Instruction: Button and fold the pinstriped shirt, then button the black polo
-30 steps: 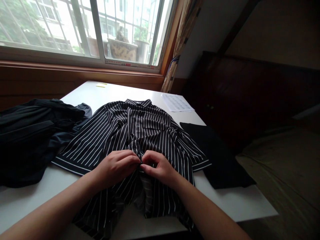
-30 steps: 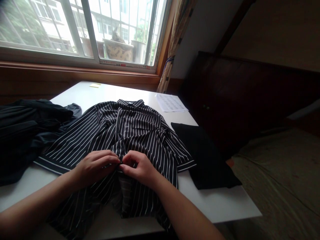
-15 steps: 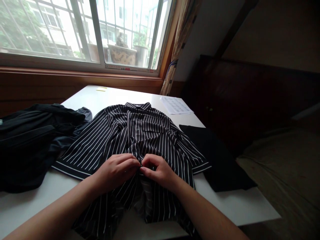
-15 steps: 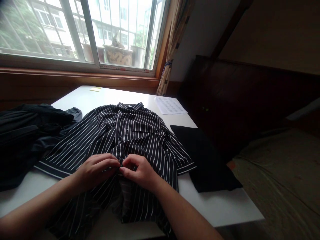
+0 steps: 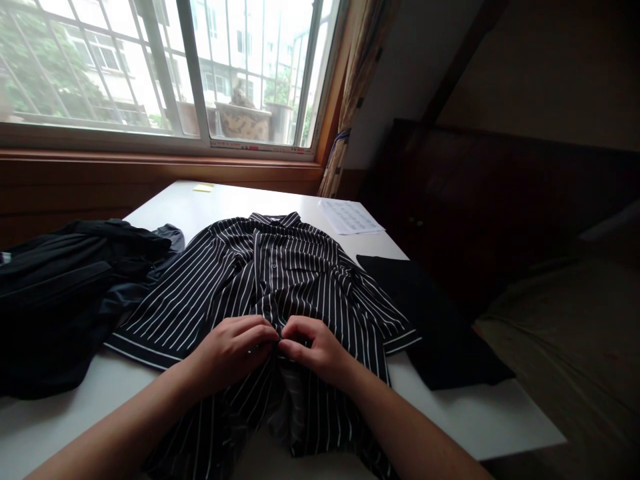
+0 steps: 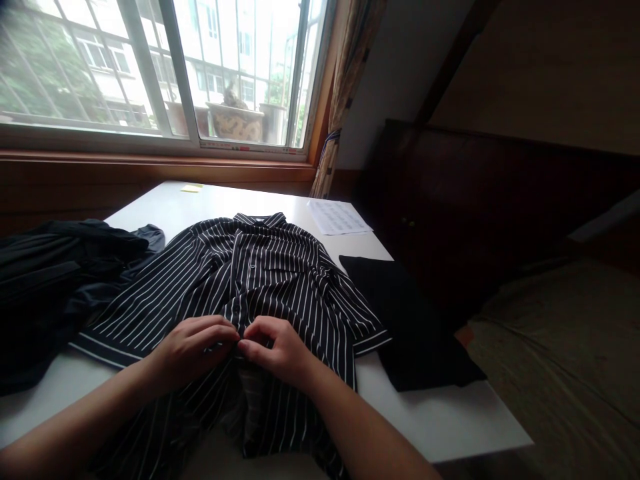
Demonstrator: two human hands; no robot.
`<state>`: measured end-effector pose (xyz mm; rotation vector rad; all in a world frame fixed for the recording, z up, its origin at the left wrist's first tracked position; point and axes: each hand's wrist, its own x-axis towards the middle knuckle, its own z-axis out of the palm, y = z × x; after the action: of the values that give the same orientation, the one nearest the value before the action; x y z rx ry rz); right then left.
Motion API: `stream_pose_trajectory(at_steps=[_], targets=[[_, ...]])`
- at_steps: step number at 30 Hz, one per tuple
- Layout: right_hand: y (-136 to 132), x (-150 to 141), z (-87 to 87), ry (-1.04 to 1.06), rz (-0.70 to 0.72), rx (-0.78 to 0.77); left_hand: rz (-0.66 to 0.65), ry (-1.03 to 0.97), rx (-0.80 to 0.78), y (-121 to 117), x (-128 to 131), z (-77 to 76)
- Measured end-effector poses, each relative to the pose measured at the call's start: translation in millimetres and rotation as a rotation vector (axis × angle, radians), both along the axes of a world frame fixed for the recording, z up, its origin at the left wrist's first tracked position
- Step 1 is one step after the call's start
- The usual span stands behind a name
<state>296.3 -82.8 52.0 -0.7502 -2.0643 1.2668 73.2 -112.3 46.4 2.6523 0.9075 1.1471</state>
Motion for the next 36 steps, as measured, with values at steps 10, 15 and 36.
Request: stream_pose_trajectory(at_steps=[10, 15, 36], targets=[[0.0, 0.8, 0.0, 0.01, 0.006, -0.012, -0.014, -0.003, -0.004, -0.8, 2.8, 5.6], [-0.6, 0.9, 1.3, 0.006, 0.017, -0.014, -0.013, -0.003, -0.006, -1.1, 2.4, 5.6], [-0.1, 1.7, 2.2, 0.009, 0.045, -0.006, -0.023, -0.005, -0.017, -2.2, 2.6, 6.5]])
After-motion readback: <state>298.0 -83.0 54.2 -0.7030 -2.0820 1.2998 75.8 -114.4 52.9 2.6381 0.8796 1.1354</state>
